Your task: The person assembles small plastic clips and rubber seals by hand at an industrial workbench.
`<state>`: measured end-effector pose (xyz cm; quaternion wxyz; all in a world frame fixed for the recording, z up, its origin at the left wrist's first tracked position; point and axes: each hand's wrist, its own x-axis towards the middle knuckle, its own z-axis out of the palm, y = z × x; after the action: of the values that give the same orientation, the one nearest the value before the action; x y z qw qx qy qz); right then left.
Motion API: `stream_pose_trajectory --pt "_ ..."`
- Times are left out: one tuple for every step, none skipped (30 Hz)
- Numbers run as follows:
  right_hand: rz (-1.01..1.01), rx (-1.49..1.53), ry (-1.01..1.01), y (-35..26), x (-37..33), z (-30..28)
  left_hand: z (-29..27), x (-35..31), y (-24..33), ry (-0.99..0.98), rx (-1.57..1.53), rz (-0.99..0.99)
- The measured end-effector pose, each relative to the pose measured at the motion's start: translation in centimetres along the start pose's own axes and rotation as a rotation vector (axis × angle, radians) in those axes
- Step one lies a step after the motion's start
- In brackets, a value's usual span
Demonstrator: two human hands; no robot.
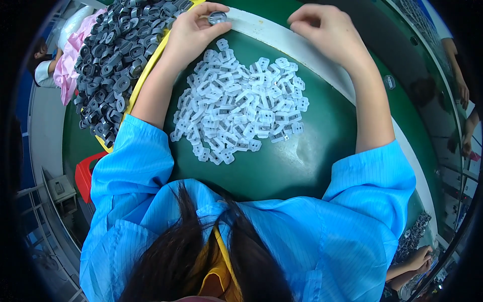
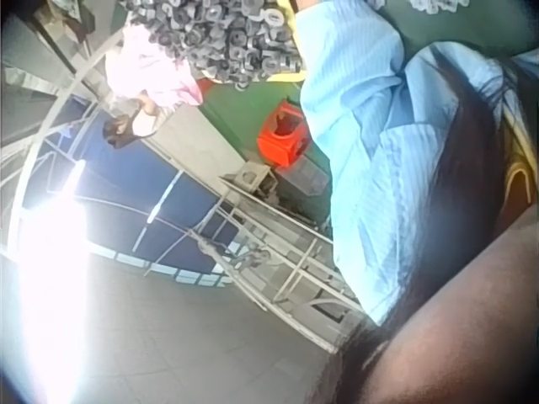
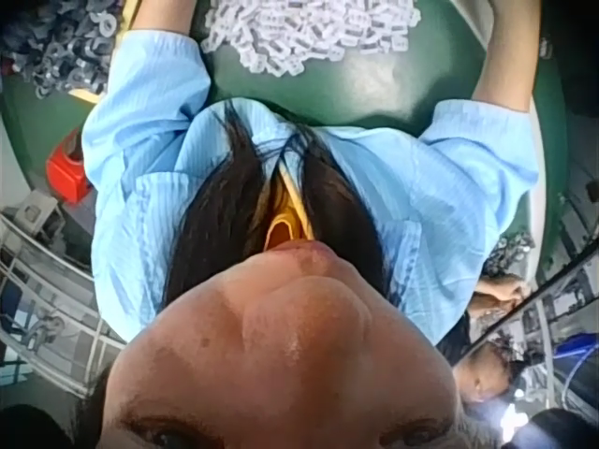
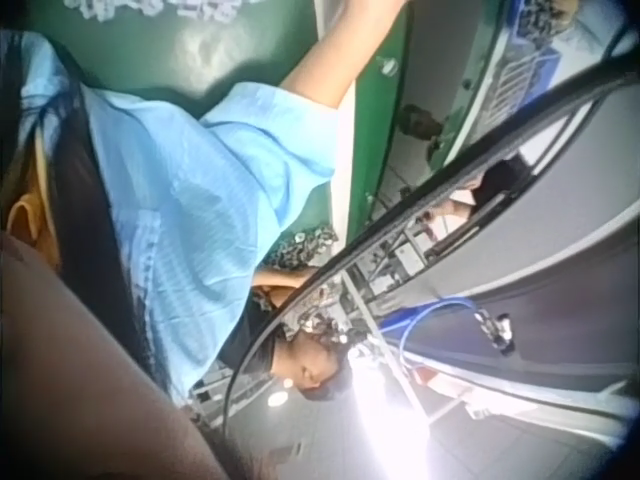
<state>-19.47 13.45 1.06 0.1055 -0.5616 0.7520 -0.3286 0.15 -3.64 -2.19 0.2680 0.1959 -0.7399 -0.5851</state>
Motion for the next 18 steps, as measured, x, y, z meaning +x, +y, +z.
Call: stream_pose_trajectory --pt "-0.074 -0.004 -0.11 -1.2 -0.5 0.0 0.0 -0.1 -0.3 0.006 -0.019 -0.076" --pt "-0.138 -0.012 -0.217 -2.0 -1.0 0.0 0.3 -0.3 -0.5 0.007 -0.018 -0.075" --pt "-0.169 -0.047 -0.217 -2.1 -1.6 0.5 0.6 -0.6 -0.7 -0.015 0.011 0.231" --pt "-0.196 -0.081 -0.221 -2.2 -2.2 1.1 1.1 -0.9 -0.5 -0.038 0.039 0.533" --pt "-0.265 -0.189 -0.197 -2.6 -2.4 1.2 1.8 -0.7 -0.3 -0.01 -0.001 0.535" --pt "-0.265 -0.188 -0.202 -3.2 -2.7 1.2 2.1 -0.5 0.1 -0.007 -0.002 0.532" --pt "-0.188 -0.183 -0.238 -3.8 -2.9 0.9 2.3 -0.4 1.0 0.001 0.085 0.346" --pt "-0.113 -0.178 -0.275 -4.2 -2.9 0.6 2.3 -0.4 1.6 0.01 0.17 0.159" --pt "-0.12 -0.18 -0.278 -4.4 -2.5 0.3 2.2 -1.0 1.1 -0.004 0.066 0.49" --pt "-0.029 -0.1 -0.311 -4.5 -2.1 -0.3 2.4 -1.0 1.5 0.0 0.066 0.498" --pt "0.06 -0.019 -0.342 -4.6 -1.6 -0.7 2.6 -0.9 1.9 0.007 0.065 0.313" --pt "0.173 0.299 -0.245 -4.2 -1.3 -0.3 2.8 -0.9 2.4 0.015 0.063 0.13" --pt "0.17 0.497 -0.176 -4.1 -0.9 0.0 2.9 -0.8 2.5 0.041 0.099 0.148" --pt "0.164 0.694 -0.105 -4.0 -0.4 0.4 2.9 -1.1 3.1 0.049 0.139 0.115" --pt "0.16 0.664 -0.047 -4.1 0.1 0.9 3.1 -1.1 3.1 0.075 0.216 0.148" --pt "0.155 0.636 0.008 -4.3 0.6 1.7 3.3 -1.1 2.7 0.103 0.294 0.178" --pt "0.112 0.589 0.034 -4.4 0.9 2.5 3.3 -1.0 2.3 0.137 0.321 0.271" --pt "0.101 0.598 0.04 -4.9 0.9 3.0 3.3 -1.0 2.1 0.171 0.372 0.355"
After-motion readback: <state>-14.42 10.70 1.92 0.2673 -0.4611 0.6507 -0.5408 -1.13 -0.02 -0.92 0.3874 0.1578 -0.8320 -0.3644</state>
